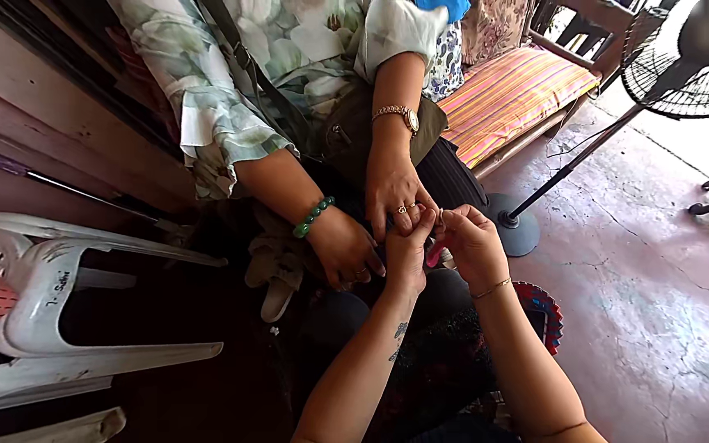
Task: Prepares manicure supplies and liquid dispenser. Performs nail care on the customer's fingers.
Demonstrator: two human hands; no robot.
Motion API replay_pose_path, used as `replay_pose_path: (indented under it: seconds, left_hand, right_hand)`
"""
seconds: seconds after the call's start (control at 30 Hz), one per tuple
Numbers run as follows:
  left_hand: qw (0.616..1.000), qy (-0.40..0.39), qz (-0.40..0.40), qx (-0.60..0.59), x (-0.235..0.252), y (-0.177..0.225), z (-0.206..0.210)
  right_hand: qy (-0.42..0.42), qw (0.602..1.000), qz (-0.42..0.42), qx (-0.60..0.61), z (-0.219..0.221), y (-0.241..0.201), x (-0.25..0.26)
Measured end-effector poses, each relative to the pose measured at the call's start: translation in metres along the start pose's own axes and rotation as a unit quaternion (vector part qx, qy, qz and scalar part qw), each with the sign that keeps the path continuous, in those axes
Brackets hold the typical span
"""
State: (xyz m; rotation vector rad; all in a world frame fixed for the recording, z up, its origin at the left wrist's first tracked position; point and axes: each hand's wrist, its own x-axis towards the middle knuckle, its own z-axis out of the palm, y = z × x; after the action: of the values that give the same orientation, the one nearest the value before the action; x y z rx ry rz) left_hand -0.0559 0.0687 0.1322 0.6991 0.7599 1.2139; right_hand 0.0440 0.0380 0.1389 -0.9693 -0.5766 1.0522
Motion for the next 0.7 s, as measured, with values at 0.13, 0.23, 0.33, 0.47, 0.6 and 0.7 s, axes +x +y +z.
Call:
replay_pose_path:
  seconds: [0.13,0.23,0.33,0.47,0.6,0.7]
  left_hand:
    - [1.0,-0.012,0.0,-0.002,0.001,0.001,-0.001]
    - [1.0,-0.004,-0.001,0.005,0.0,0.002,-0.001]
    - [1.0,0.004,-0.008,0.009,0.001,0.001,0.0]
    - [1.0,0.01,-0.016,0.015,0.0,-0.002,0.001]
    - [1.0,0.002,-0.003,0.01,0.001,0.0,0.0]
    - [1.0,-0.011,0.006,0.015,0.001,-0.002,0.0]
  right_hand:
    - [0.007,0.989,-0.114,-0.095,0.0,0.005,-0.006]
    - [-0.022,0.923,-0.267,-0.275,-0.005,0.006,-0.006]
    - [-0.041,0.899,-0.281,-0.334,-0.008,-0.001,-0.003]
    - [-0.015,0.951,-0.2,-0.236,-0.007,-0.001,0.001]
    - [-0.039,0.92,-0.225,-0.318,-0.007,-0.004,-0.007]
    - [-0.013,0.951,-0.184,-0.247,-0.004,-0.003,-0.004]
